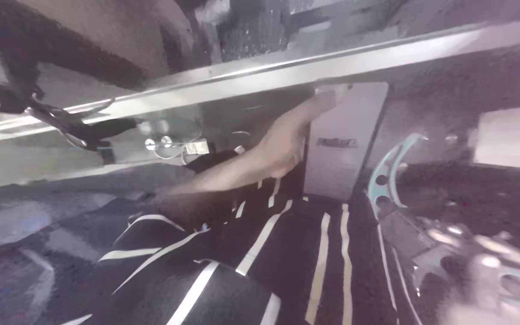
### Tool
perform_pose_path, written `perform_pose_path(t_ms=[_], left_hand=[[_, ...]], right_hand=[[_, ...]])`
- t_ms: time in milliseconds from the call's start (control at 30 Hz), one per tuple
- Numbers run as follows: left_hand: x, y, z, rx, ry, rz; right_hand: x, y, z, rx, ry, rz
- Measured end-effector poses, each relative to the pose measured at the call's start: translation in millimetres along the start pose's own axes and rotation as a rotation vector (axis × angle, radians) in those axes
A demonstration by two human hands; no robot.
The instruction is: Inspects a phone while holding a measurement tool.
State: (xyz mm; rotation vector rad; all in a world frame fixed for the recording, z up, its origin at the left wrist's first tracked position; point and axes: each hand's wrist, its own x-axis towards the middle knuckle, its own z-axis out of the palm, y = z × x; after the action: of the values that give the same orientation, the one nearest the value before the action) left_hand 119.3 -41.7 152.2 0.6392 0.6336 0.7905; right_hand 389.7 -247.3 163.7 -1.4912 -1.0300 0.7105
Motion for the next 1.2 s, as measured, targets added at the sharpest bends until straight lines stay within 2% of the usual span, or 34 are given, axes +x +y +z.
perform_pose_path(t_ms=[167,467,733,1200], left_hand=[[2.3,-4.1,-5.3,-0.018,-0.018,0.061],[2.6,2.2,-5.5,-0.012,-0.016,0.036],[2.9,4.1,-7.2,-0.002,-0.035,0.033],[3.8,2.5,-9.5,-0.041,0.029,-0.093]], right_hand=[[1.4,7.0,-1.1,0.029,-0.018,-0.02],[7.7,-10.6,16.6,-0.008,-0.03,0.015],[3.7,1.8,10.0,0.034,-0.031,-0.015],[1.6,4.9,11.7,0.046,-0.015,-0.022]])
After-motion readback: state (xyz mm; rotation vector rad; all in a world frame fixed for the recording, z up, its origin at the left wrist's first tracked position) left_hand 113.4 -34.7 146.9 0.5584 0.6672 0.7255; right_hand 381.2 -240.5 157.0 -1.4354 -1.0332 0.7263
